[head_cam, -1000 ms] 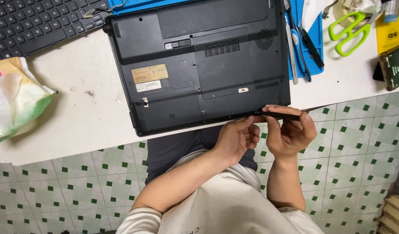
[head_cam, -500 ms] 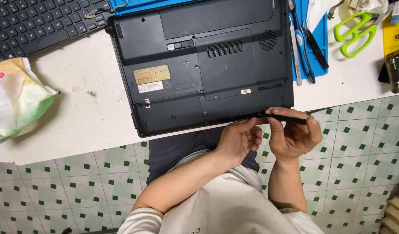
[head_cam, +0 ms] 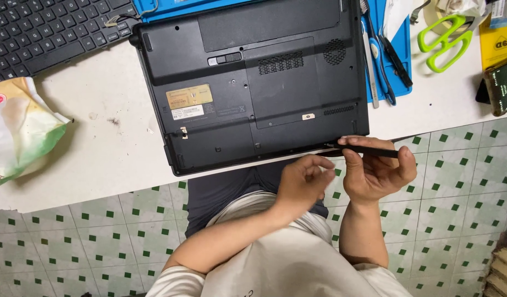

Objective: Removing the back cover and internal frame of a laptop using a prying tool and a screwdriver.

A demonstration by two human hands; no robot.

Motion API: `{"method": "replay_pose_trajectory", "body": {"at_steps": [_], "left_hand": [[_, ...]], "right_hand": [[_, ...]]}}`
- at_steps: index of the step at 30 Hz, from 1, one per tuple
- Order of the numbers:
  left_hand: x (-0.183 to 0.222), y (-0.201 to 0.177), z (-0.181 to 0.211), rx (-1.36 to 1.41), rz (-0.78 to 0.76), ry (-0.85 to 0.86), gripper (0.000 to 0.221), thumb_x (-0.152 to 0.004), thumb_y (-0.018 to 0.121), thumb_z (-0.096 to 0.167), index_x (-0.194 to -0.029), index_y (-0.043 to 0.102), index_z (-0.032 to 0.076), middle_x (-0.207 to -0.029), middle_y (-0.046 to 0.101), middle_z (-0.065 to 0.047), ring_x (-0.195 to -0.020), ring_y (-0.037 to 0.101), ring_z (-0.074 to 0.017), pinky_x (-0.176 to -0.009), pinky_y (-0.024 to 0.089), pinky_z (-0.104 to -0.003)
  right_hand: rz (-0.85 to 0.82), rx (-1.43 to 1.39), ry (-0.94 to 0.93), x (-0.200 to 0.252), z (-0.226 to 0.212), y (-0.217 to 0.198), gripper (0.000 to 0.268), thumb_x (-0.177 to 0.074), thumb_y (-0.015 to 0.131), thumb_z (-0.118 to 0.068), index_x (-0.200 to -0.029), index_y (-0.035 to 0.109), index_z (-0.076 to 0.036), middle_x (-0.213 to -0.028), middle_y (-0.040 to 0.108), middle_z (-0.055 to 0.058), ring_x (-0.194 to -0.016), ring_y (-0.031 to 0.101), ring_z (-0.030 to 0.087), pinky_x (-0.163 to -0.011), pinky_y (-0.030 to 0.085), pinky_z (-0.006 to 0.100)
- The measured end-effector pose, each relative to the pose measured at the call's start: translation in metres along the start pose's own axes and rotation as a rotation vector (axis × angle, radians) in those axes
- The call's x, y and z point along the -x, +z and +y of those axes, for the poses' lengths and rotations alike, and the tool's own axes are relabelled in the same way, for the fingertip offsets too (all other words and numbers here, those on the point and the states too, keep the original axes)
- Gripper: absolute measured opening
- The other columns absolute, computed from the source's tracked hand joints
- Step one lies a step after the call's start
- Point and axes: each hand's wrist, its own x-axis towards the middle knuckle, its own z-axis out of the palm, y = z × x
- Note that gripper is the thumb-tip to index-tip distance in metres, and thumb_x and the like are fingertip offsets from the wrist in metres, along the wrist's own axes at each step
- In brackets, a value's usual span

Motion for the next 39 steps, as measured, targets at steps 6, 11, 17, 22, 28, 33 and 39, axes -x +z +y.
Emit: {"method": "replay_pose_trajectory", "body": {"at_steps": [6,11,17,22,28,33,39], "left_hand": [[-0.007,-0.010,0.037,-1.045,0.313,0.888,0.034,-0.093,0.069,0.031,-0.124,0.066,0.016,-0.068,0.054,0.001,-0.055,0.065,-0.0232,-0.048,0.053,-0.033],[-0.023,-0.006,0.051,-1.226,0.395,1.125,0.039,-0.092,0.075,0.028,-0.128,0.068,0.015,-0.075,0.043,0.003,-0.052,0.055,-0.0213,-0.046,0.050,-0.032],[-0.031,-0.005,0.071,-1.217,0.391,1.158,0.010,-0.097,0.066,0.021,-0.096,0.074,0.015,-0.069,0.040,0.004,-0.050,0.053,-0.0236,-0.044,0.046,-0.033],[-0.038,-0.018,0.111,-1.247,0.351,1.199,0.012,-0.099,0.069,0.018,-0.087,0.072,0.016,-0.075,0.051,-0.002,-0.058,0.057,-0.0247,-0.047,0.041,-0.038],[-0.111,-0.076,0.227,-1.534,0.559,0.989,0.010,-0.091,0.074,0.017,-0.082,0.073,0.013,-0.073,0.061,-0.007,-0.060,0.062,-0.0306,-0.041,0.045,-0.047],[-0.205,-0.124,0.249,-1.751,0.464,0.890,0.011,-0.090,0.071,0.015,-0.079,0.071,0.013,-0.072,0.053,-0.007,-0.053,0.056,-0.0401,-0.035,0.036,-0.049],[-0.238,-0.127,0.246,-1.901,0.266,0.654,0.014,-0.079,0.070,0.001,-0.080,0.075,0.014,-0.074,0.060,-0.008,-0.058,0.061,-0.0404,-0.040,0.041,-0.047]], "right_hand": [[0.037,-0.028,-0.039,-0.009,-0.002,0.002,0.087,-0.094,0.066,0.016,-0.162,0.019,-0.012,-0.092,0.058,0.036,-0.077,0.069,0.049,-0.075,0.063,0.061],[0.066,-0.065,-0.076,-0.019,-0.001,0.009,0.089,-0.093,0.065,0.016,-0.163,0.018,-0.012,-0.091,0.057,0.035,-0.076,0.069,0.047,-0.075,0.062,0.062],[0.123,-0.109,-0.068,-0.033,0.003,0.022,0.093,-0.090,0.068,0.014,-0.162,0.017,-0.015,-0.089,0.058,0.033,-0.074,0.070,0.048,-0.072,0.063,0.060],[0.290,0.027,0.105,-0.057,-0.014,0.037,0.080,-0.099,0.060,0.013,-0.158,0.022,-0.025,-0.097,0.055,0.042,-0.074,0.062,0.046,-0.080,0.058,0.057],[0.412,0.097,0.076,-0.052,0.057,-0.013,0.082,-0.109,0.061,0.019,-0.167,0.026,-0.027,-0.108,0.056,0.051,-0.069,0.056,0.048,-0.076,0.058,0.061],[0.434,0.145,0.144,-0.040,0.088,-0.021,0.084,-0.114,0.060,0.024,-0.170,0.024,-0.027,-0.105,0.051,0.050,-0.079,0.052,0.050,-0.086,0.057,0.069],[0.416,0.156,0.128,-0.033,0.096,-0.023,0.089,-0.111,0.057,0.031,-0.170,0.024,-0.027,-0.113,0.052,0.056,-0.084,0.053,0.052,-0.087,0.056,0.070]]}}
